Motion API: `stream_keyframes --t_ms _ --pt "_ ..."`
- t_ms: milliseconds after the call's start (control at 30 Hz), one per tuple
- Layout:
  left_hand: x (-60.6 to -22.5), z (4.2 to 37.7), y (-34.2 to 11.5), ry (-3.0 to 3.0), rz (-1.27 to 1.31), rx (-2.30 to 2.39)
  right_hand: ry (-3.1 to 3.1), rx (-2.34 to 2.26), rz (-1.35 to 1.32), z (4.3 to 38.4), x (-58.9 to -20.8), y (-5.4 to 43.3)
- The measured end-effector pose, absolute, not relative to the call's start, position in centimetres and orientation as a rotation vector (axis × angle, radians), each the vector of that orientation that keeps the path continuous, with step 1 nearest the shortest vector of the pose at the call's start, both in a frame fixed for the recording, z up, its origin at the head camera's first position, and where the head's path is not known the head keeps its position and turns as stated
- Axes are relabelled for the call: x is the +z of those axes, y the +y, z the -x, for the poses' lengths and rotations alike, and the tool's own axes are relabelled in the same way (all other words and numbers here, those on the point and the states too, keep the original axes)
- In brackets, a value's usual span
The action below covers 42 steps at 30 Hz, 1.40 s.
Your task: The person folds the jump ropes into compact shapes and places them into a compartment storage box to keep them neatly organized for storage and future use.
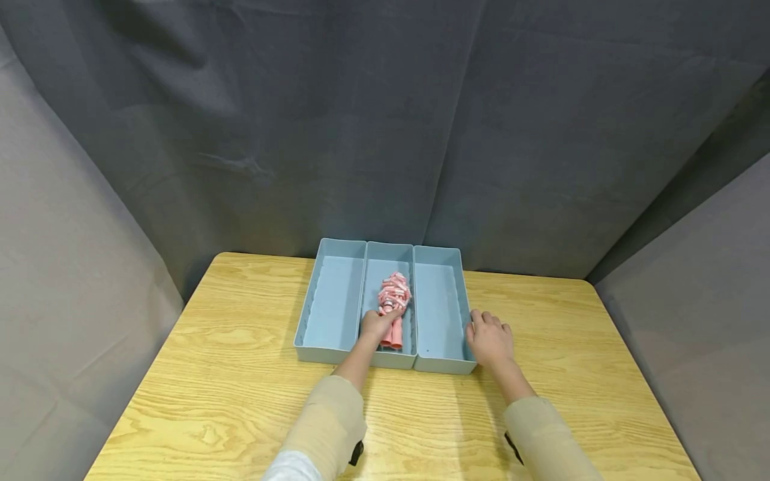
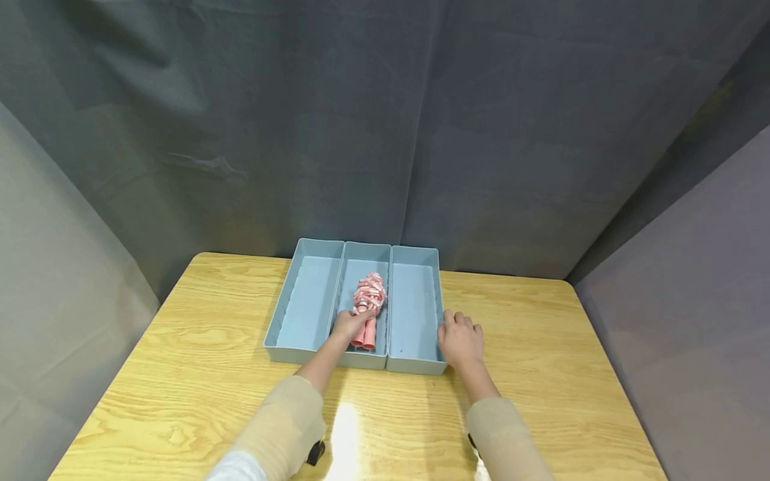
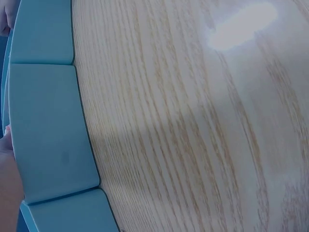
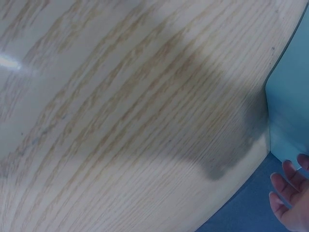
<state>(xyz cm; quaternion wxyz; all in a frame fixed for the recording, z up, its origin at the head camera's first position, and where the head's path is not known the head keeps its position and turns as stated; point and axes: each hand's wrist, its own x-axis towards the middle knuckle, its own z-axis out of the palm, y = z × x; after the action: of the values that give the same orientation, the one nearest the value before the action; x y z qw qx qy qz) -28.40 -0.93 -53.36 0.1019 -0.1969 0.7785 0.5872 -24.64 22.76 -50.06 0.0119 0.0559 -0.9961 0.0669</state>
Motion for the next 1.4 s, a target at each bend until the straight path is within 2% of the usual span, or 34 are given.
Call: stream_keyframes --t_ms 67,200,300,367,600,733,967,1400 --pt "-54.8 29.2 -1.0 2.340 0.568 1.732 -3.108 0.207 -0.173 24.6 -50.0 22.8" --pt "-64.1 33.4 -0.9 2.463 0.441 1.741 -3.105 0.211 -0.168 24.7 -50.1 22.8" --pt "-69.4 35.7 -0.7 2.543 0.406 1.709 -3.102 0.212 -0.162 24.7 -50.2 22.9" --pt "-69.6 35.8 -0.6 2.550 0.420 1.673 -3.102 0.213 -0.160 24.7 -50.2 22.9" --pt "-64.8 33.3 -0.8 2.582 0.458 1.663 -3.103 0.219 -0.161 24.7 -50.3 22.8" --pt "-66.1 34.2 -0.7 2.566 0.515 1.696 -3.098 0.226 -0.163 24.7 -50.3 22.7" --pt "-51.8 27.6 -1.3 2.408 0.534 1.668 -3.064 0.238 -0.150 24.8 -50.4 22.6" --pt "-49.3 26.3 -1.7 2.559 0.307 1.440 -3.017 0.381 -0.051 24.5 -49.8 22.4"
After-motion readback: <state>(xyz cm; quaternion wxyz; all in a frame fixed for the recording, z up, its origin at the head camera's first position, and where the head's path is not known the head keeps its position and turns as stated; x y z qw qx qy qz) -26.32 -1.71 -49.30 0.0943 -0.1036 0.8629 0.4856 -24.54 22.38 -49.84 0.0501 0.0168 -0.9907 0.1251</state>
